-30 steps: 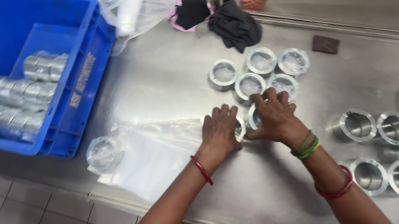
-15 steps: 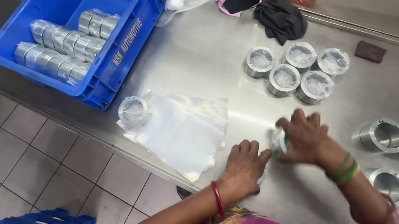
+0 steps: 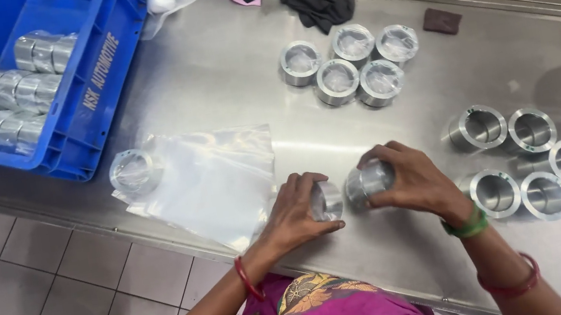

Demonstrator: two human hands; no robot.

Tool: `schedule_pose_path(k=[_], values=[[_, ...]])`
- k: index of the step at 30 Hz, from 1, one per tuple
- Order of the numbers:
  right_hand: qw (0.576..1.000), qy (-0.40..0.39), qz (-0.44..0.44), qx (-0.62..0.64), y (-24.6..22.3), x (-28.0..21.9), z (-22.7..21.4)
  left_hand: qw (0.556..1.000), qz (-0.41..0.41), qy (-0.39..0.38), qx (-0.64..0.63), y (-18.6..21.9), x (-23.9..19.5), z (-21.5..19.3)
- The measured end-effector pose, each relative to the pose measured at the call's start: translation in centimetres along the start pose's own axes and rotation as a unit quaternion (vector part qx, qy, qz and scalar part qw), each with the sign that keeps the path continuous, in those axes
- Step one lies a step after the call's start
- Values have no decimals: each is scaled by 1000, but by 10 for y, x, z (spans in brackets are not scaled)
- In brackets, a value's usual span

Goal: The person places metal components into individual plastic bags one at a time, এরপর stacks the bagged parts into a blue plastic crate, then cleans out an empty blue crate and continues the process.

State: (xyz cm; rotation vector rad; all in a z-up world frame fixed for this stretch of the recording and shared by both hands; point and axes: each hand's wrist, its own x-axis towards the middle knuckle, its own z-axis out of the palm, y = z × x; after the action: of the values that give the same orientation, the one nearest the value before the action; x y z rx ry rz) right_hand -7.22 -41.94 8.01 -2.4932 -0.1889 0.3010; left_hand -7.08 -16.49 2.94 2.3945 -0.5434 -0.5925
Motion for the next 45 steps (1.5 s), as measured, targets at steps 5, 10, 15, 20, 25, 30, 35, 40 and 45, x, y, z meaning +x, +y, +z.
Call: schedule_pose_path(k=[5, 10, 15, 20, 25, 30, 35, 40, 45], values=[[964, 6, -31, 263, 36, -41, 55, 955, 207, 68, -204, -24, 8, 47], [984, -17, -58, 167, 1, -67, 44, 973, 207, 34, -98, 10, -9, 20], [1000, 7, 1, 22, -22, -77, 50, 966, 256, -17, 23, 22, 6, 16], [994, 92, -64, 19, -25, -66, 76, 960, 276, -37, 24, 0, 5, 6], [989, 131, -73, -3, -102, -10, 88, 948, 314, 20, 39, -45, -13, -76], [936, 266, -225, -50, -231, 101, 97, 906, 353, 199, 124, -113, -42, -228], [905, 277, -319, -43, -351, 239, 127, 869, 327, 280, 244, -210, -52, -365], [905, 249, -345, 20, -431, 372, 166, 880, 272, 284, 265, -292, -50, -481], [925, 170, -339, 28, -465, 478, 205, 914, 143, 215, 312, -375, -9, -541]])
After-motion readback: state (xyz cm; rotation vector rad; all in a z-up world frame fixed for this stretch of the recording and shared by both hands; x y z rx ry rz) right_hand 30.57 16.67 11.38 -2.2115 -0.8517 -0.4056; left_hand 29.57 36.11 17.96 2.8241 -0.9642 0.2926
